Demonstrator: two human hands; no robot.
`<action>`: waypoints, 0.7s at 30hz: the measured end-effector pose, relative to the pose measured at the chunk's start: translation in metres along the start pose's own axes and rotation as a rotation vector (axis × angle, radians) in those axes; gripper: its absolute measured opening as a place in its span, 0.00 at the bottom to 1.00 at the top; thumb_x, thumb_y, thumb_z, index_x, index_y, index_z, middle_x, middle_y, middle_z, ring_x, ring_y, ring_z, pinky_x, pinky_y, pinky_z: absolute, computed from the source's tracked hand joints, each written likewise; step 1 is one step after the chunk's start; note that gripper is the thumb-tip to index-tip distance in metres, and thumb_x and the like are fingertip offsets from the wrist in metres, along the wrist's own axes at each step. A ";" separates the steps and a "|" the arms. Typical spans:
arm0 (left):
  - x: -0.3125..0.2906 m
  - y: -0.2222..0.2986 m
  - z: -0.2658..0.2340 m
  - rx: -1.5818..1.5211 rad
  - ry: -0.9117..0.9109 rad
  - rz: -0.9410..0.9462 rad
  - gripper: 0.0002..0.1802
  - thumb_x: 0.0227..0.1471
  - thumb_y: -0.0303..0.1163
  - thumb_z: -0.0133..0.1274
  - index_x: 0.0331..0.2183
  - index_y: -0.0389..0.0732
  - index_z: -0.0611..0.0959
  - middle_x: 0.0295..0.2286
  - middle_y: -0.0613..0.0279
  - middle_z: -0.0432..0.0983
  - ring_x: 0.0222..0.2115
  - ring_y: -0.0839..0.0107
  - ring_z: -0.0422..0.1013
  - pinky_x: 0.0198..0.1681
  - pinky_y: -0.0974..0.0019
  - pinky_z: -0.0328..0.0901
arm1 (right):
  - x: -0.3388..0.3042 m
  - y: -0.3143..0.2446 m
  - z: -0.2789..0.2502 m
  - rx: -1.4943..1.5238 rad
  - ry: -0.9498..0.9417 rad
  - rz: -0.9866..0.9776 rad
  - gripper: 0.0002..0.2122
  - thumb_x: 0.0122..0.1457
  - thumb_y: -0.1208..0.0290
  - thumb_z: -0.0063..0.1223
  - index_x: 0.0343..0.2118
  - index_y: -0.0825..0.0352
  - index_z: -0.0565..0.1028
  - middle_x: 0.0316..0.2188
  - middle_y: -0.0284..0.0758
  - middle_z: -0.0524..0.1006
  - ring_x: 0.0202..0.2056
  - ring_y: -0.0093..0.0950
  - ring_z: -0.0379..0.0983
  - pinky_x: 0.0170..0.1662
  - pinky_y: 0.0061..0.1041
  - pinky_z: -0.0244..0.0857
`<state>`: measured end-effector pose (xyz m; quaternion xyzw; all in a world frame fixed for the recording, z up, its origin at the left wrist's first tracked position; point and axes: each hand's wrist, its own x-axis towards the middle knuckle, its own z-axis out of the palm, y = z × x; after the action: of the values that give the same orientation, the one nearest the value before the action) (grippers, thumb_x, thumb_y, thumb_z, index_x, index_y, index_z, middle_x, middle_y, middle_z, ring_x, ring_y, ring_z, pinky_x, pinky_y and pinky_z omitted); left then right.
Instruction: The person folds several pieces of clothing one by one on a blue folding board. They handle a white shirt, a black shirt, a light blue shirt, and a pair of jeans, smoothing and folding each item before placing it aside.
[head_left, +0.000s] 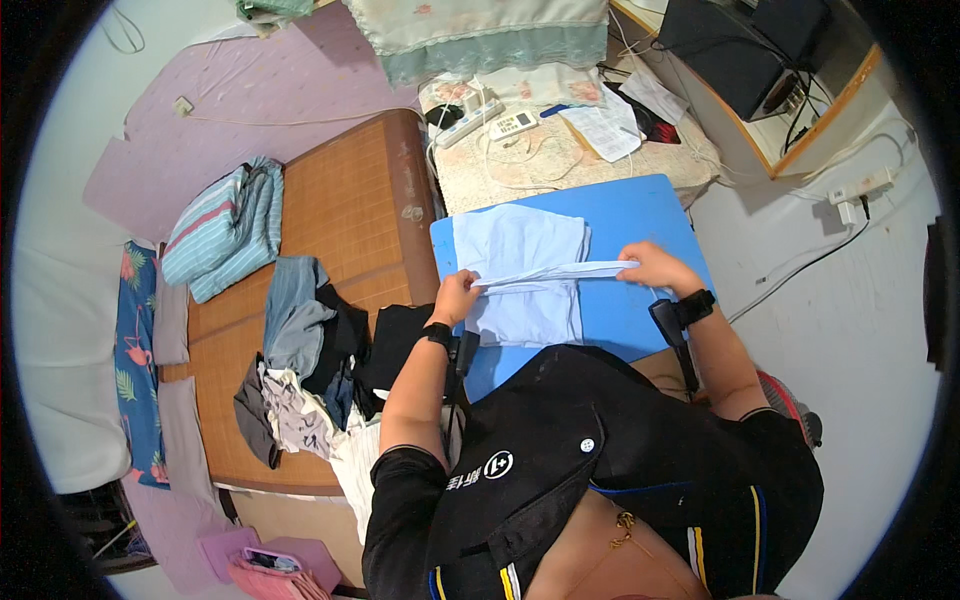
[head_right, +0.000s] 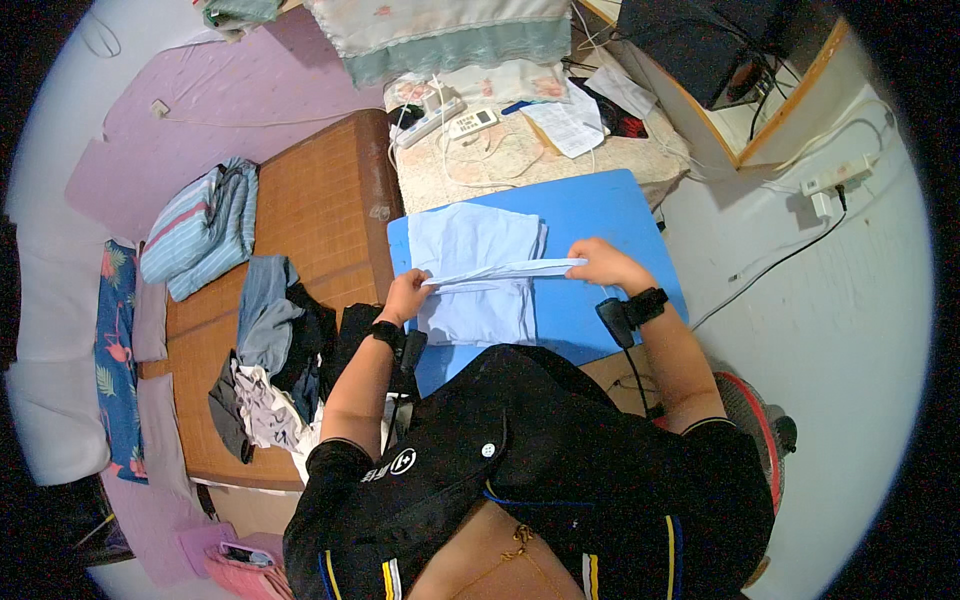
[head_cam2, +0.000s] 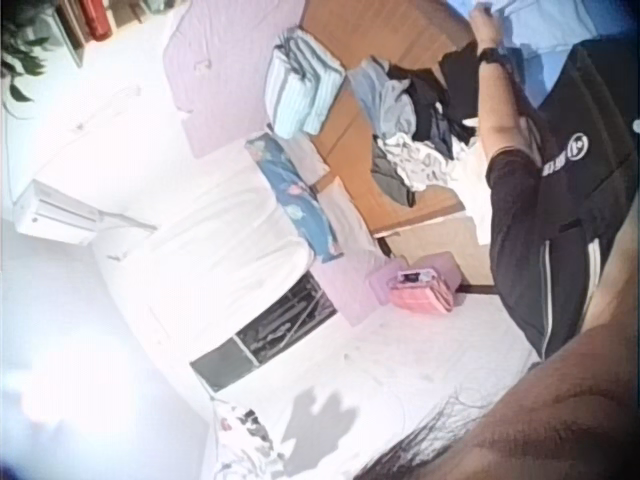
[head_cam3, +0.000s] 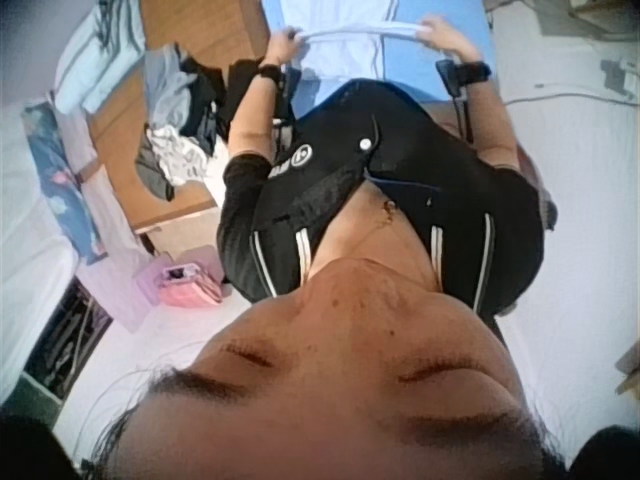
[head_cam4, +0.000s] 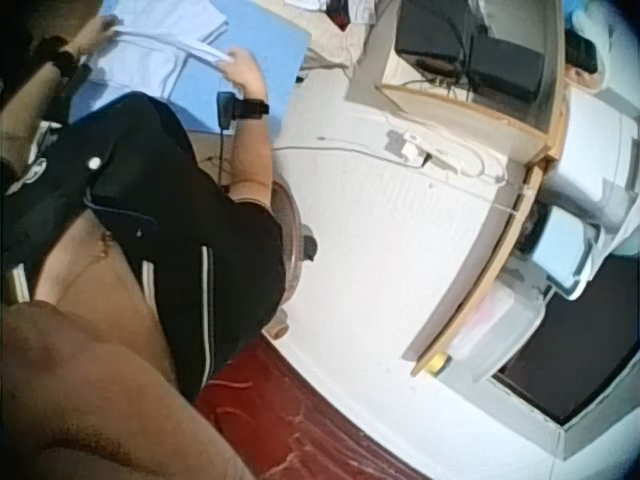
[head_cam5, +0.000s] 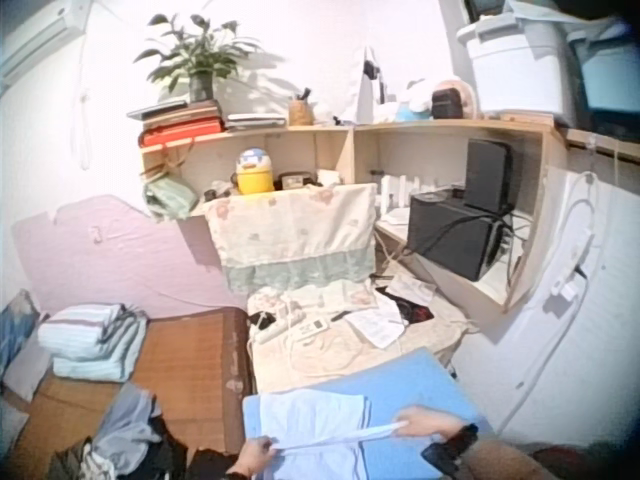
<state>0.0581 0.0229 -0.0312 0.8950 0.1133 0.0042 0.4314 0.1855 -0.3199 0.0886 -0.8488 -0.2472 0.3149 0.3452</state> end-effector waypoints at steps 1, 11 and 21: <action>0.000 -0.004 0.004 0.007 0.015 -0.015 0.11 0.40 0.32 0.56 0.25 0.33 0.76 0.20 0.55 0.73 0.22 0.67 0.69 0.27 0.67 0.63 | 0.004 0.009 0.003 -0.032 -0.016 0.023 0.08 0.44 0.71 0.55 0.25 0.70 0.72 0.16 0.32 0.71 0.15 0.20 0.64 0.18 0.20 0.59; 0.006 -0.010 0.017 -0.011 0.080 -0.133 0.13 0.39 0.34 0.58 0.22 0.35 0.74 0.16 0.59 0.70 0.18 0.71 0.65 0.24 0.68 0.62 | -0.006 0.068 0.000 -0.330 -0.130 0.204 0.14 0.38 0.68 0.56 0.29 0.71 0.74 0.21 0.41 0.74 0.24 0.33 0.70 0.29 0.28 0.63; 0.016 -0.033 0.017 -0.410 0.039 -0.435 0.11 0.45 0.32 0.52 0.20 0.33 0.74 0.15 0.60 0.71 0.12 0.75 0.65 0.14 0.72 0.59 | 0.008 0.054 0.002 0.222 -0.040 0.235 0.07 0.48 0.76 0.48 0.29 0.73 0.71 0.22 0.35 0.75 0.17 0.20 0.69 0.21 0.18 0.61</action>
<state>0.0685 0.0334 -0.0688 0.7435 0.3075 -0.0484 0.5919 0.2004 -0.3482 0.0444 -0.8221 -0.1169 0.3955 0.3926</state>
